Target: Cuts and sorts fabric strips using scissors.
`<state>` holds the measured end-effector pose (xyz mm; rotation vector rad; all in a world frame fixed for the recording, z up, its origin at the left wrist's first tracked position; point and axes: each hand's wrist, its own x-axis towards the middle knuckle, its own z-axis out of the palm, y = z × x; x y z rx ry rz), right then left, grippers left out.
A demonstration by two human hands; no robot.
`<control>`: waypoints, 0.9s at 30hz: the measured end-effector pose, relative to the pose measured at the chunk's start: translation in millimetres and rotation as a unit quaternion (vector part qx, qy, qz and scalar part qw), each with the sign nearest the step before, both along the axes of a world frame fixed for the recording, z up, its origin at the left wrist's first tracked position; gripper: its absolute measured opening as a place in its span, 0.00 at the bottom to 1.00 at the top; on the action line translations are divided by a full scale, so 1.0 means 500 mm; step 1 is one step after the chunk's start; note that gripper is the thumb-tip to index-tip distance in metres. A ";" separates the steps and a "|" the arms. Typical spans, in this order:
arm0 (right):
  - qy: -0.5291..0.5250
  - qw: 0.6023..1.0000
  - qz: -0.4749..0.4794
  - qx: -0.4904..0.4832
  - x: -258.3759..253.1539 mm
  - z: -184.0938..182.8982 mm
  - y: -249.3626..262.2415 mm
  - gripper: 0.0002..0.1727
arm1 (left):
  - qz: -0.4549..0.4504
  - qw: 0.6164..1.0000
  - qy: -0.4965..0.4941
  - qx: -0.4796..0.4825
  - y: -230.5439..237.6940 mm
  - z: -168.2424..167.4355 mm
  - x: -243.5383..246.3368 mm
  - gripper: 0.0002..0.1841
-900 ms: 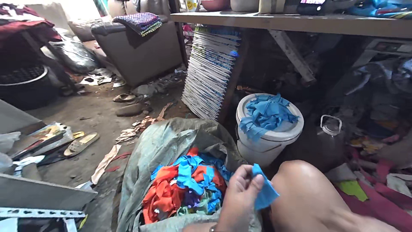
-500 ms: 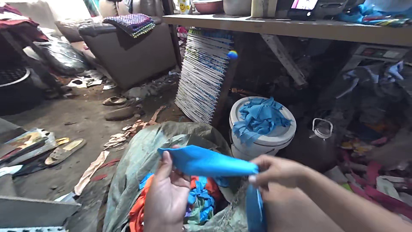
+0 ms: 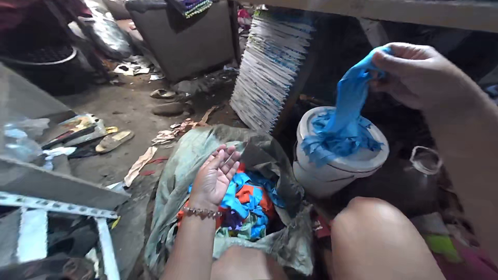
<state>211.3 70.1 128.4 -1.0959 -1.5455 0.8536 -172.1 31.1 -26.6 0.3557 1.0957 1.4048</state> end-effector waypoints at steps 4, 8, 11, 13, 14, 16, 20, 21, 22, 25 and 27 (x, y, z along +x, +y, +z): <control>-0.066 0.985 -0.157 -0.025 0.056 -0.110 0.019 0.07 | 0.092 0.993 0.045 -0.066 -0.009 -0.093 -0.126 0.12; -0.186 0.934 -0.183 -0.245 0.103 -0.262 0.015 0.23 | 0.110 0.978 0.139 -0.113 -0.040 -0.188 -0.216 0.15; -0.278 0.891 -0.159 -0.322 0.109 -0.327 0.007 0.33 | 0.058 0.968 0.205 -0.136 -0.055 -0.245 -0.216 0.14; -0.351 0.882 -0.189 -0.252 0.111 -0.345 -0.002 0.35 | 0.002 0.954 0.266 -0.141 -0.055 -0.283 -0.199 0.14; -0.368 0.881 -0.211 -0.209 0.104 -0.342 -0.010 0.35 | -0.033 0.940 0.311 -0.139 -0.052 -0.301 -0.190 0.14; -0.375 0.886 -0.239 -0.129 0.072 -0.326 -0.036 0.32 | -0.116 0.890 0.422 -0.130 -0.042 -0.332 -0.179 0.17; -0.377 0.906 -0.190 -0.016 0.028 -0.333 -0.075 0.27 | -0.225 0.801 0.534 -0.151 -0.018 -0.349 -0.150 0.25; -0.379 0.909 -0.171 -0.003 0.020 -0.341 -0.084 0.27 | -0.240 0.786 0.548 -0.154 -0.015 -0.344 -0.144 0.24; -0.377 0.913 -0.154 0.003 0.012 -0.351 -0.091 0.27 | -0.247 0.778 0.556 -0.156 -0.014 -0.340 -0.141 0.21; -0.359 0.925 -0.121 -0.002 -0.018 -0.380 -0.118 0.28 | -0.198 0.808 0.537 -0.140 -0.022 -0.348 -0.145 0.17; -0.348 0.932 -0.102 -0.021 -0.038 -0.398 -0.134 0.29 | -0.155 0.826 0.526 -0.130 -0.030 -0.357 -0.148 0.16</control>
